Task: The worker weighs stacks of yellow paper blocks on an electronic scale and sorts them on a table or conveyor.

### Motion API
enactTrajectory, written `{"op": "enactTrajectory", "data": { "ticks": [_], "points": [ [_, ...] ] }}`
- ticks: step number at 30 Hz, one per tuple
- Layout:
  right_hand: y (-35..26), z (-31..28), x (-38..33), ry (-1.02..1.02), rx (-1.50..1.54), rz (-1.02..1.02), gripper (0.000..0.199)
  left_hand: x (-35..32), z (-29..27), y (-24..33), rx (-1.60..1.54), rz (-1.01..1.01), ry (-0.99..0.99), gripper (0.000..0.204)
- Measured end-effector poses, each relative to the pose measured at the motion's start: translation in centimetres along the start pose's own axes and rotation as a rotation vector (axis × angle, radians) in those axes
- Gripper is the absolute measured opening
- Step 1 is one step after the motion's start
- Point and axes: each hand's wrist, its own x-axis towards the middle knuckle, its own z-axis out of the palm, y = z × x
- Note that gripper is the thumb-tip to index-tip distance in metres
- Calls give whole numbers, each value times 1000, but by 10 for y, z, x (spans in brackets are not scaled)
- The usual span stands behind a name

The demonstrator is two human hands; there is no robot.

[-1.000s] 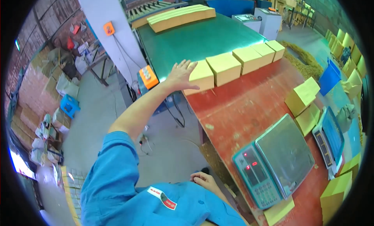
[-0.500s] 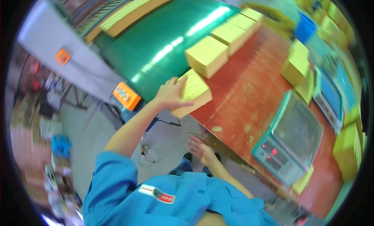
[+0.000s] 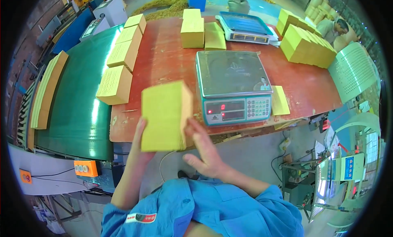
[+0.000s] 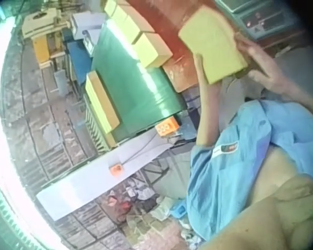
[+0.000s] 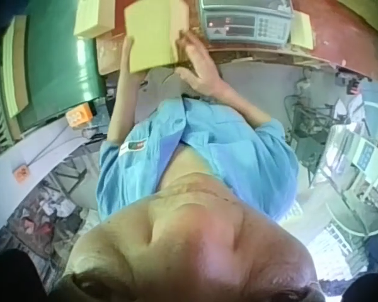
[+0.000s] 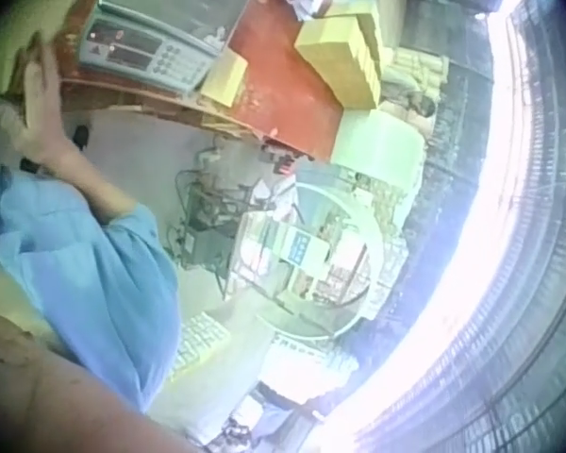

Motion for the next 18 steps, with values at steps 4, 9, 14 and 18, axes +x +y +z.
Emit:
{"op": "enactTrajectory", "data": {
  "ticks": [4, 9, 14, 18],
  "points": [
    [5, -70, 56, 368, -566, -187, 74, 93, 100, -35, -425, -175, -304, 78],
    [44, -157, 121, 355, -865, -133, 64, 197, 156, -95, -940, -210, -639, 80],
    [76, -191, 120, 118, -848, -141, 60, 160, 133, -106, -531, -363, -580, 74],
    [84, -189, 101, 85, -824, -112, 61, 131, 52, 5, 361, -208, -215, 65]
  ]
}}
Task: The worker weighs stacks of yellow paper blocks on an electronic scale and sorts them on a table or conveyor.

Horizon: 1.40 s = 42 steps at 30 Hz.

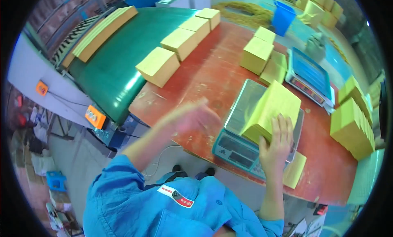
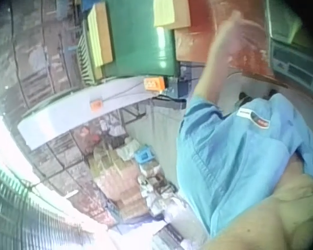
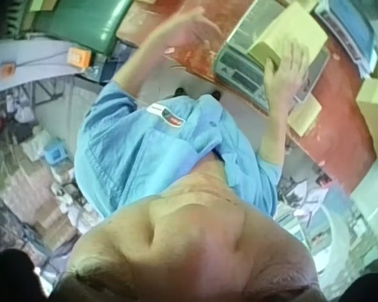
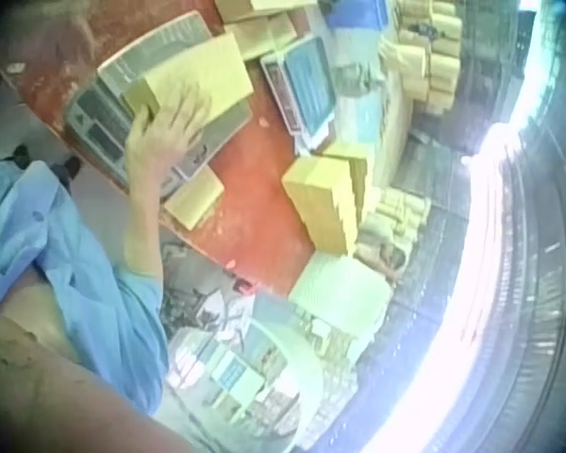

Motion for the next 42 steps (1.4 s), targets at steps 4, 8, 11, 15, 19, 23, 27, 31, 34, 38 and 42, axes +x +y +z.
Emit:
{"op": "enactTrajectory", "data": {
  "ticks": [4, 8, 11, 15, 19, 23, 27, 31, 34, 38, 42],
  "points": [
    [-9, -9, 12, -69, 29, 8, 62, -57, -140, 78, 1613, 405, 1446, 76],
    [-31, -33, 16, 20, 49, -25, 56, -59, -222, 93, 1720, -267, 1452, 115],
    [-63, -49, 5, 97, 198, -80, 49, -54, -224, 90, 1487, -474, 1211, 125],
    [-120, -29, 11, -64, 503, -167, 42, -68, -200, 62, 1632, -266, 896, 118],
    [-153, 52, 46, -204, 678, -131, 49, -98, -117, 35, 1935, 3, 210, 110],
    [-157, 146, 56, -343, 658, 27, 58, -143, -81, 8, 1821, 239, 258, 103],
    [-169, 167, 27, -710, 727, 262, 68, -189, -100, -93, 254, 348, 811, 103],
    [-189, 159, 6, -559, 758, 408, 66, -189, -67, -146, -208, 143, 695, 97],
    [-193, 158, -14, -479, 774, 479, 63, -166, -39, -137, -366, 226, 506, 90],
    [-207, 171, -50, -340, 817, 491, 72, -172, -36, -133, -259, 274, 491, 82],
    [-203, 109, -60, -378, 1096, 663, 62, -188, -18, -106, -183, 268, 434, 78]
  ]
}}
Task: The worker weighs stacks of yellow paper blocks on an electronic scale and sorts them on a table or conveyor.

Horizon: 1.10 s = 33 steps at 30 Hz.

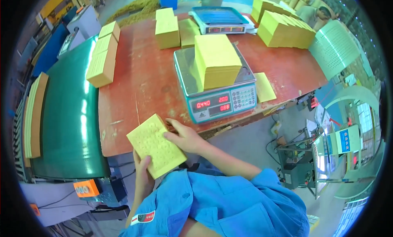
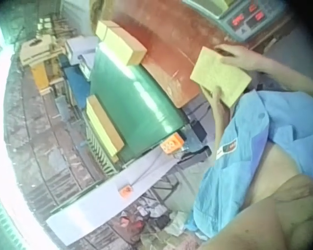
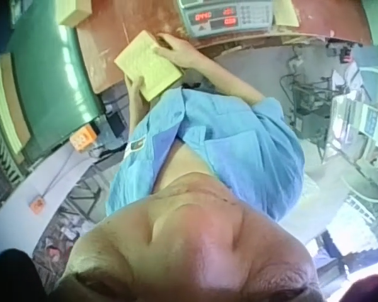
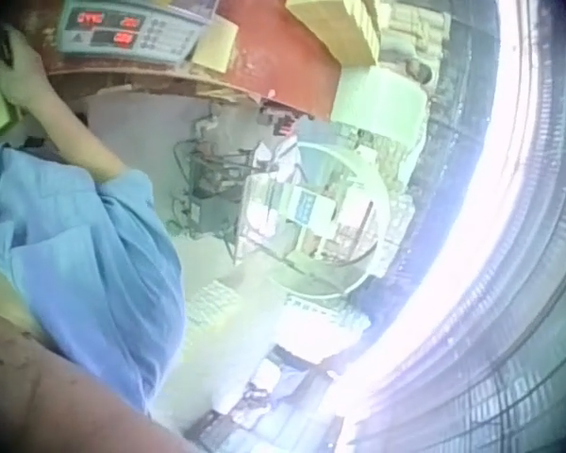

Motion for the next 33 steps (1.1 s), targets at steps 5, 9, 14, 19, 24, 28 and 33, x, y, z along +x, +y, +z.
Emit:
{"op": "enactTrajectory", "data": {
  "ticks": [5, 9, 14, 19, 24, 28, 33],
  "points": [
    [-31, -85, -24, 22, 57, -49, 65, 5, 72, 76, -72, -51, -109, 61],
    [-102, -163, -13, 44, 179, -108, 55, 75, 177, 116, 100, 93, -275, 56],
    [-141, -271, 50, 208, 227, -133, 46, 189, 273, 136, 235, -82, -452, 60],
    [-120, -310, 81, 171, 244, -21, 42, 239, 294, 113, 458, -145, -363, 80],
    [-102, -317, 89, 122, 240, 18, 42, 243, 293, 100, 500, -130, -314, 80],
    [-97, -319, 87, 90, 244, -9, 44, 245, 291, 96, 558, -87, -295, 81],
    [-96, -313, 83, 137, 175, -19, 46, 243, 290, 91, 561, -53, -248, 81]
  ]
}}
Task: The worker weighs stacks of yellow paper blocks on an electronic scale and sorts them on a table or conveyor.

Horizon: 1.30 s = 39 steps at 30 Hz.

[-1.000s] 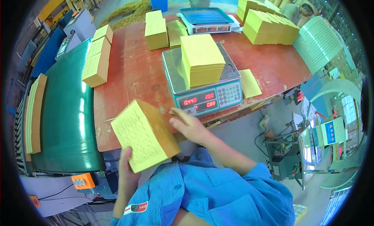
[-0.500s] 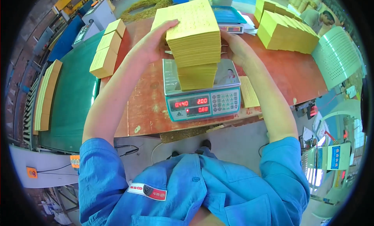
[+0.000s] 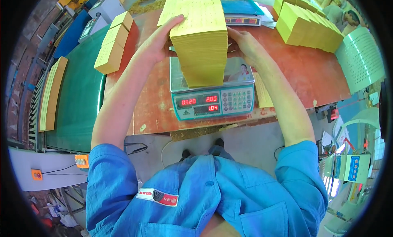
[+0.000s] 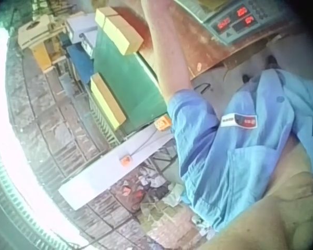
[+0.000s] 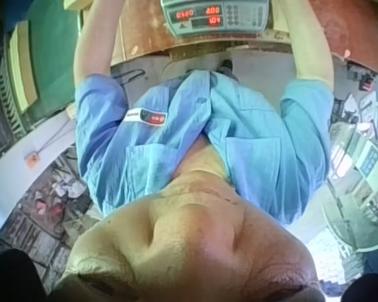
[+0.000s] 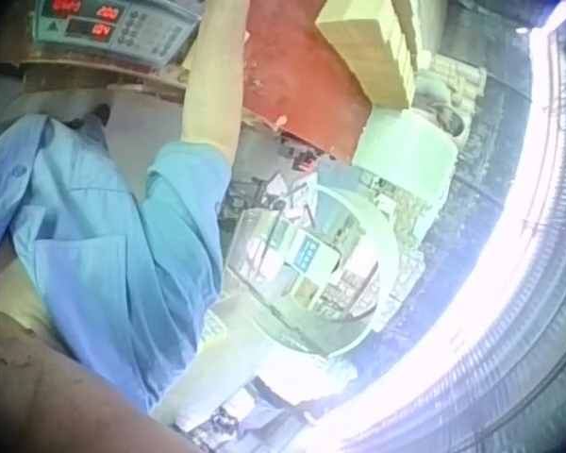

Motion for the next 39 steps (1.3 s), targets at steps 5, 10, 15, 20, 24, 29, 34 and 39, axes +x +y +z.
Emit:
{"op": "enactTrajectory", "data": {
  "ticks": [5, 10, 15, 20, 24, 29, 34, 39],
  "points": [
    [4, 3, 3, 83, -193, -26, 53, 5, -6, -14, -41, 49, -7, 75],
    [22, 5, 5, 194, -219, -157, 55, 12, -6, -53, -70, 242, 134, 77],
    [67, 34, 29, 233, 419, -288, 69, 9, 50, -86, -452, 169, 125, 75],
    [44, 29, 49, 72, 427, -302, 67, 37, 54, -85, -588, 216, 135, 73],
    [31, 20, 53, 85, 314, -217, 65, 50, 51, -81, -597, 286, 137, 74],
    [59, -21, 78, 19, 370, -313, 67, 25, 32, -90, -461, 268, 306, 76],
    [56, -70, 21, 69, 260, -362, 68, -58, -2, -110, -459, 268, 408, 84],
    [51, -73, -16, -12, 298, -352, 71, -106, -1, -111, -581, 282, 518, 80]
  ]
}}
